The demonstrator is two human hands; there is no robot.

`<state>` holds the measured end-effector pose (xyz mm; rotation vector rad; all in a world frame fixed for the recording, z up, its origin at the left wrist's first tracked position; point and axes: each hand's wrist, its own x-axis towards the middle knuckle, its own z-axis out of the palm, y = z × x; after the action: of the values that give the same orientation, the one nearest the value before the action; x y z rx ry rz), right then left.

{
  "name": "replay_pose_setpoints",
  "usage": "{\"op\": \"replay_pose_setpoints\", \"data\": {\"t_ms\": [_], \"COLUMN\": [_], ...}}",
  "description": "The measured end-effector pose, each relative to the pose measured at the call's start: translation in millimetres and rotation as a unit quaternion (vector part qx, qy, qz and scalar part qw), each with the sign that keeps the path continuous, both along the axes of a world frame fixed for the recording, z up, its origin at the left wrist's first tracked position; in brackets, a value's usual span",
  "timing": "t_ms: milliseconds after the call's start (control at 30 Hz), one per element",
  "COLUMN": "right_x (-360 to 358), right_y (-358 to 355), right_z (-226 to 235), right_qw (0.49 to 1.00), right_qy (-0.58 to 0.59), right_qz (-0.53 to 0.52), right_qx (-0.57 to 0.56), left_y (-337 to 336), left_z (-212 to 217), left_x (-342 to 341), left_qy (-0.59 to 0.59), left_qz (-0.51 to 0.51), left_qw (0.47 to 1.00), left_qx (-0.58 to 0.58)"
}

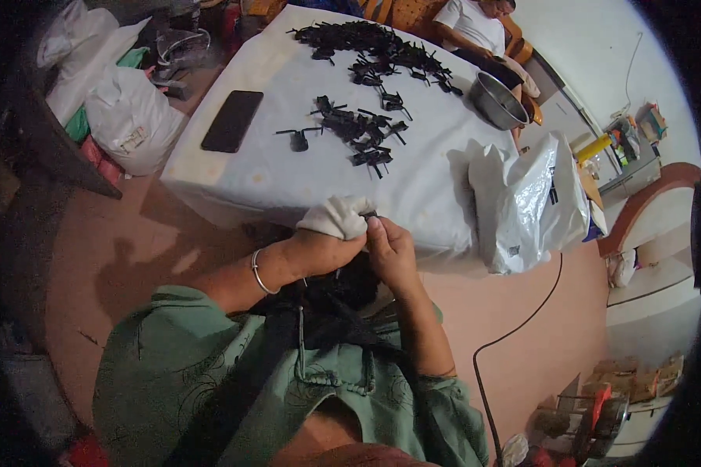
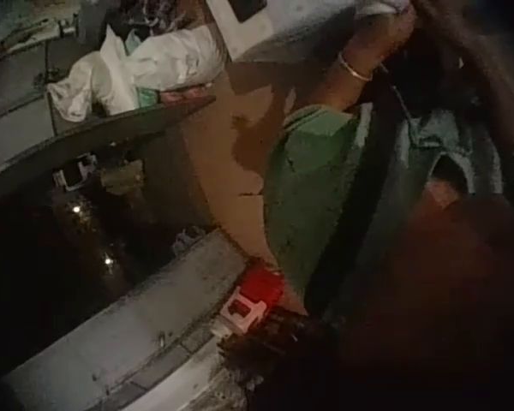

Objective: Cleaning and inspecting small black plastic components using a white cloth.

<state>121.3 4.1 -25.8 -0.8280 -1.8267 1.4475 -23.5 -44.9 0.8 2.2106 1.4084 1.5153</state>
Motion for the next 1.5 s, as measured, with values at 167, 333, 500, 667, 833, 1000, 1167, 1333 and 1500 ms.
{"op": "replay_pose_setpoints", "data": {"t_ms": [167,333,500,667,833,1000,1167,1333,1500], "right_x": [-3,12,21,17,24,16,9,11,8], "right_y": [-10,1,3,6,5,3,3,1,-1], "right_z": [6,2,13,10,11,21,17,15,8], "right_qw": [0.991,0.999,0.995,0.993,0.999,0.982,0.998,0.984,0.993], "right_qy": [0.082,-0.014,-0.061,-0.017,-0.005,-0.045,-0.008,-0.111,-0.073], "right_qz": [0.003,-0.03,0.002,-0.018,0.002,0.01,0.016,0.016,0.029], "right_qx": [-0.106,-0.021,0.078,0.114,0.032,0.183,0.062,0.137,0.083], "left_y": [-1,7,4,-2,1,0,-6,-2,0], "left_z": [-10,-14,-21,-19,-12,-16,0,-9,-28], "left_x": [2,-7,-9,-2,-11,-4,-3,-7,1], "left_qy": [0.027,-0.229,-0.415,-0.267,-0.362,-0.205,-0.17,-0.259,-0.126], "left_qz": [0.003,-0.019,-0.095,-0.111,-0.129,-0.124,-0.147,-0.125,-0.095], "left_qw": [0.998,0.965,0.858,0.913,0.871,0.949,0.918,0.887,0.976], "left_qx": [-0.049,-0.128,-0.287,-0.288,-0.306,-0.203,-0.328,-0.361,-0.152]}}
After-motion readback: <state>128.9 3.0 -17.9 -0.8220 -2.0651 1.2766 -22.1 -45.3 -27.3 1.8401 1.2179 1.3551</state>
